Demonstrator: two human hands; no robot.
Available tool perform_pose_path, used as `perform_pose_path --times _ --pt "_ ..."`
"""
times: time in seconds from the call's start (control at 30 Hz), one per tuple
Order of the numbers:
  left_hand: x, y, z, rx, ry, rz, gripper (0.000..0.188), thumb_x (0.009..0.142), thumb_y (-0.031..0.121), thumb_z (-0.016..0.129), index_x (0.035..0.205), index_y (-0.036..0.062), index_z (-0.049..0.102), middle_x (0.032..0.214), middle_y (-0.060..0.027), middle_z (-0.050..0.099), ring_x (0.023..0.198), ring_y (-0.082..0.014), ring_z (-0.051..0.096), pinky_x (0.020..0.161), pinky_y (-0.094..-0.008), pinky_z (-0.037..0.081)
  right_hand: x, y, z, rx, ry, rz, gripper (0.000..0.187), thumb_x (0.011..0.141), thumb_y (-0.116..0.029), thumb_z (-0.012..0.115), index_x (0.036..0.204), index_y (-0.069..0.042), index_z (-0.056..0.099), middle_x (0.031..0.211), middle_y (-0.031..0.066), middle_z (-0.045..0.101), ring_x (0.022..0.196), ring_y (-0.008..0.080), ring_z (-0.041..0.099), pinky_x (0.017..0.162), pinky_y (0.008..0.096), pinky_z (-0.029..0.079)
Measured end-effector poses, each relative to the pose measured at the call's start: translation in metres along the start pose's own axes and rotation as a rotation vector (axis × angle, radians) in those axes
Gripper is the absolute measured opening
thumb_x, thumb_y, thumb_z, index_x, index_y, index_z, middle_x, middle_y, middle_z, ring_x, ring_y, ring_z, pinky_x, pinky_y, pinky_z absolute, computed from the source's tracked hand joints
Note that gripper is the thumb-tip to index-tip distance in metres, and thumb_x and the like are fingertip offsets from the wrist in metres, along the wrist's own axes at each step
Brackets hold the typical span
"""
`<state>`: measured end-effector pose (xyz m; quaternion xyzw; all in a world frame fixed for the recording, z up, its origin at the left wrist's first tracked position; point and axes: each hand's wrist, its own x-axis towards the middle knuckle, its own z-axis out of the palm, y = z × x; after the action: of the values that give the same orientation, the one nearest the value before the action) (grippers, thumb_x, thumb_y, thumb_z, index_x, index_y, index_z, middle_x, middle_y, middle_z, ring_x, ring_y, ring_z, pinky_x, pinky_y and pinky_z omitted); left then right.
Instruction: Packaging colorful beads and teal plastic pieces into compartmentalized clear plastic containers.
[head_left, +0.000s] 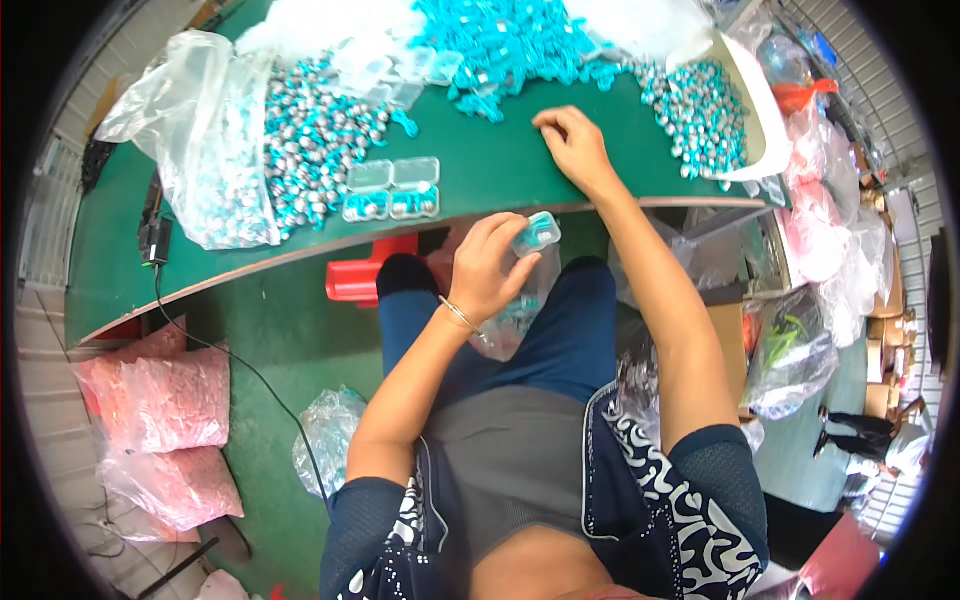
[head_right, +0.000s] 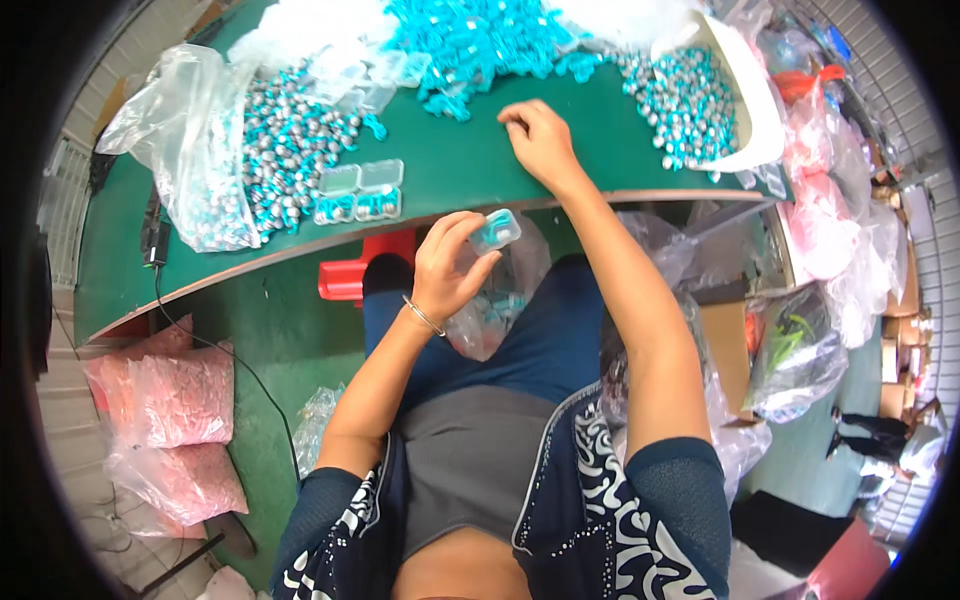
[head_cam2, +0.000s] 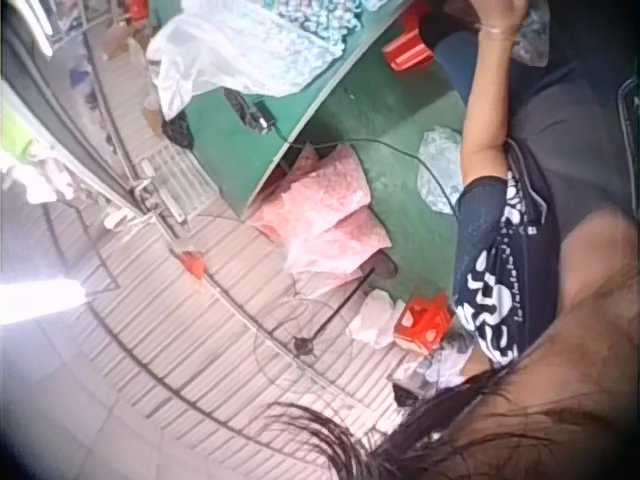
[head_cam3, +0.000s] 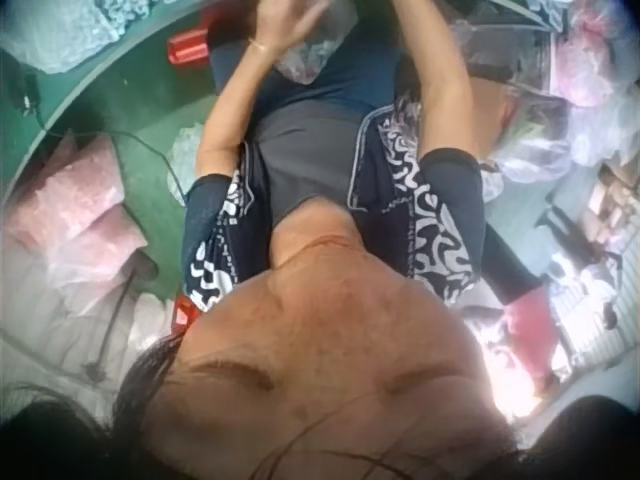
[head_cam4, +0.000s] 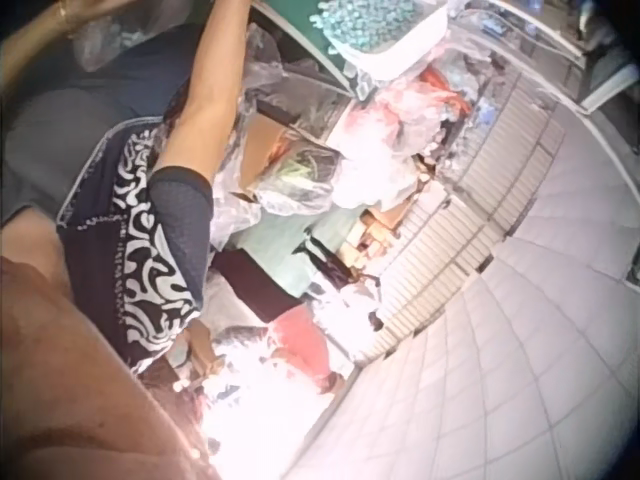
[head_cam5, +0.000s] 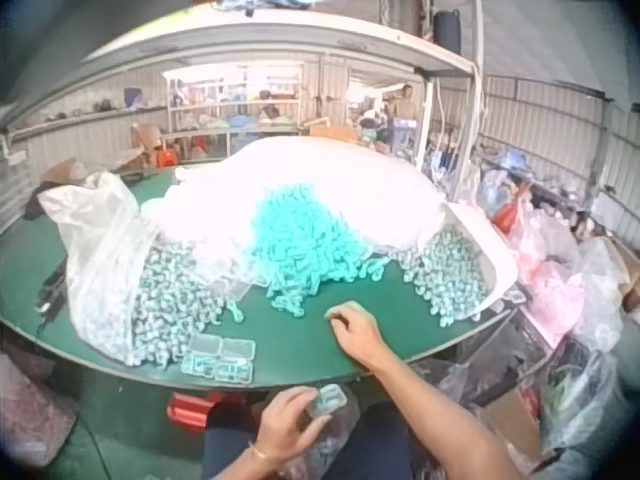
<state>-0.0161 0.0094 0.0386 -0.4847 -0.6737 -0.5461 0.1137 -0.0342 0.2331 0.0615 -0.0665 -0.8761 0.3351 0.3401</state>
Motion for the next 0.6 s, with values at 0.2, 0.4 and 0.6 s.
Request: perform_pose_path --times 0.2,0.4,0.6 --pt "-0.098 -0.075 0.049 0.114 -0.426 -0.365 0.041 0.072 0.014 0.072 0.110 0.0061 0.060 0.105 -0.0174 0.062 0.092 -0.0359 0.060 0.080 -0.0416 0.049 0.000 -0.009 -0.005 -0.054 -0.074 0.051 0.014 0.082 -0.003 0.057 0.094 -0.003 0.066 0.089 0.0067 0.061 0.076 0.0161 0.059 0.071 0.0277 0.048" --pt "-0.137 -0.116 0.089 0.265 -0.855 -0.609 0.040 0.070 0.009 0.070 0.109 0.0063 0.060 0.109 -0.0181 0.060 0.095 -0.0369 0.060 0.084 -0.0429 0.049 -0.001 0.003 0.003 0.013 -0.002 0.036 0.013 0.079 -0.008 0.059 0.088 -0.008 0.068 0.085 0.0070 0.062 0.073 0.0222 0.059 0.068 0.0337 0.048" --pt "-0.169 -0.156 0.116 0.237 -0.726 -0.571 0.038 0.070 0.004 0.064 0.108 0.0069 0.060 0.118 -0.0175 0.055 0.112 -0.0369 0.052 0.093 -0.0419 0.045 0.001 -0.002 0.002 -0.005 -0.023 0.059 0.013 0.078 -0.009 0.059 0.087 -0.008 0.068 0.084 0.0066 0.061 0.074 0.0232 0.059 0.068 0.0339 0.048"
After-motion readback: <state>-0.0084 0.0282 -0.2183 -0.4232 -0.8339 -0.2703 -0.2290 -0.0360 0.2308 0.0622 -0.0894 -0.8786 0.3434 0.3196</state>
